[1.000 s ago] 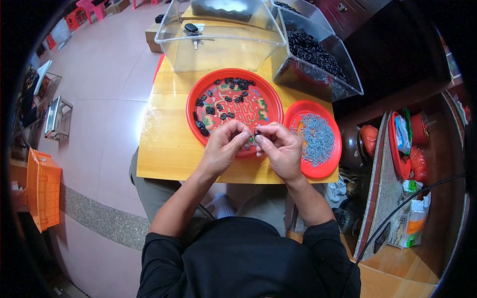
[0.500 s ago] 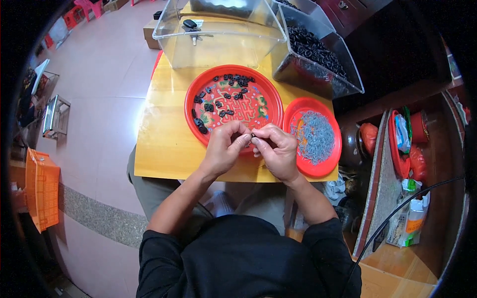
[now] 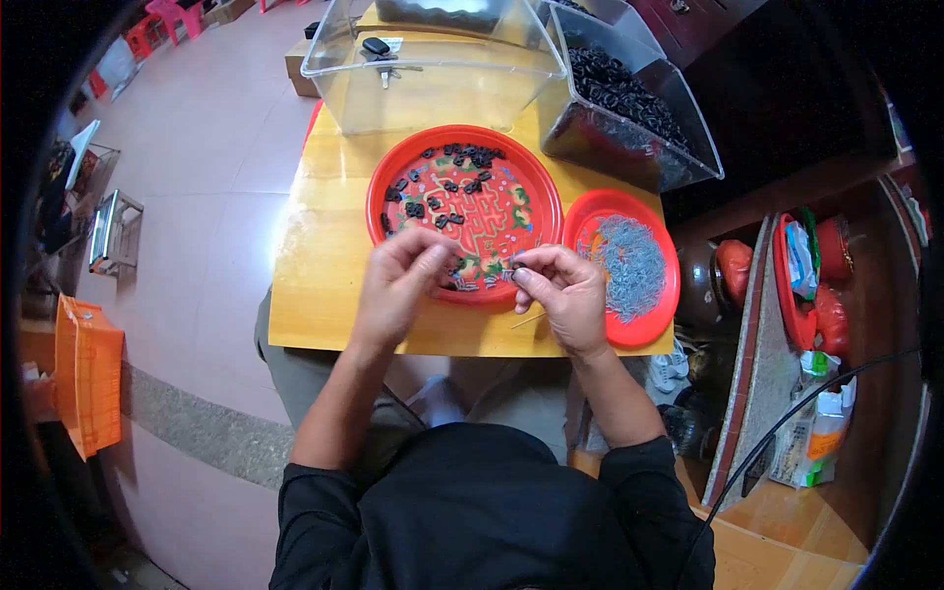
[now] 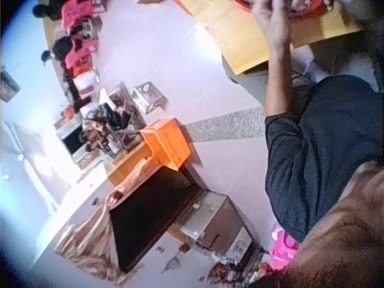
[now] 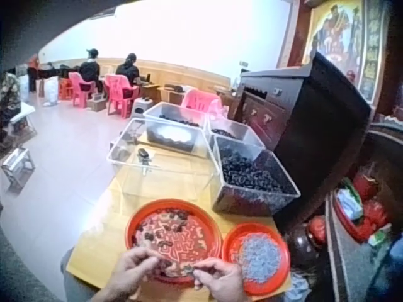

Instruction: The person assembles small fasteners by inserting metal pins into black plastic components by hand.

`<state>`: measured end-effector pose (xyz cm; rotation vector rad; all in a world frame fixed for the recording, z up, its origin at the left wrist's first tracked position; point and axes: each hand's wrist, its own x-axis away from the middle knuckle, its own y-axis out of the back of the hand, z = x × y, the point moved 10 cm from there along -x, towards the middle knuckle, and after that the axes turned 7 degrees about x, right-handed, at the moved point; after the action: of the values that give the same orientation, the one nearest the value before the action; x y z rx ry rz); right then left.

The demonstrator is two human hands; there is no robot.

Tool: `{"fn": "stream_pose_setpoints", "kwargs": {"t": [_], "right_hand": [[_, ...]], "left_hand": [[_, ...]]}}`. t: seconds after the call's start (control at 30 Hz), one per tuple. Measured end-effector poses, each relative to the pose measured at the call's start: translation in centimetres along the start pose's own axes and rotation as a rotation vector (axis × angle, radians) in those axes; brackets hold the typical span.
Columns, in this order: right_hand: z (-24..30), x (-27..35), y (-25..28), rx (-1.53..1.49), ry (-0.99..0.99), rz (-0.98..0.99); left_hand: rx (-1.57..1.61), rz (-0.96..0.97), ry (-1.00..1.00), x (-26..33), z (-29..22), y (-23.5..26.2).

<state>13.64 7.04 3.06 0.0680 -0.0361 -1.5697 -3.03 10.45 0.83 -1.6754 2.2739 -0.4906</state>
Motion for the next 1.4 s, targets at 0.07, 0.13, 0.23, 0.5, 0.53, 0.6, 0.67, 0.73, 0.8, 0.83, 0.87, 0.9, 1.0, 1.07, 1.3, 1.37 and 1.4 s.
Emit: {"fn": "stream_pose_setpoints", "kwargs": {"t": [0.07,0.13,0.23,0.5,0.53,0.6,0.67,0.73,0.8,0.83,0.87,0.9,1.0,1.07,1.3,1.37,1.4], "right_hand": [[-0.1,0.1,0.8,-0.01,0.004,-0.022],[-0.5,-0.1,1.1,-0.035,-0.002,-0.039],[-0.9,-0.4,1.2,-0.048,-0.007,-0.069],[-1.8,0.0,1.6,-0.082,-0.063,-0.074],[-1.8,0.0,1.6,-0.084,-0.067,-0.075],[-1.9,0.0,1.7,-0.085,-0.071,-0.079],[-2.3,0.1,1.8,-0.076,-0.073,-0.056],[-2.3,0.2,1.8,-0.086,-0.073,-0.067],[-2.3,0.2,1.8,-0.095,-0.071,-0.08],[-2.3,0.2,1.9,-0.098,-0.072,-0.082],[-2.4,0.2,1.9,-0.102,-0.074,-0.086],[-2.5,0.2,2.0,-0.102,-0.073,-0.088],[-2.4,0.2,2.2,-0.098,-0.055,-0.093],[-2.2,0.2,2.3,-0.074,-0.051,-0.098],[-1.4,-0.1,0.2,-0.086,-0.069,0.001],[-0.9,-0.2,0.0,-0.074,-0.055,-0.007],[-0.6,-0.3,0.0,-0.068,-0.042,-0.014]], "left_hand": [[-0.008,-0.108,-0.079,-0.1,-1.7,2.7],[-0.166,-0.213,-0.141,0.1,-3.1,5.7],[-0.315,-0.271,-0.148,0.4,-4.0,7.3],[-1.287,0.009,-0.445,-0.8,-5.7,1.4],[-1.291,0.009,-0.444,-1.3,-5.8,1.3],[-1.456,0.205,-0.274,-3.0,-3.6,0.6],[-1.518,0.311,-0.228,-4.0,-3.4,-0.2],[-1.577,0.417,-0.183,-4.8,-2.4,-0.6],[-1.666,0.579,-0.086,-5.2,-0.2,-0.7],[-1.667,0.58,-0.089,-5.3,-0.1,-0.7],[-1.667,0.602,-0.127,-5.2,-0.2,-1.1],[-1.667,0.623,-0.164,-5.1,-0.2,-1.5],[-1.43,0.487,-0.373,-4.6,-2.5,-2.2],[-1.135,0.41,-0.196,-4.9,-2.2,-1.2],[0.049,0.201,0.217,-2.2,1.6,-1.3],[0.118,0.205,0.223,-1.6,2.0,-1.9],[0.139,0.19,0.243,-1.3,2.1,-2.0]]}}
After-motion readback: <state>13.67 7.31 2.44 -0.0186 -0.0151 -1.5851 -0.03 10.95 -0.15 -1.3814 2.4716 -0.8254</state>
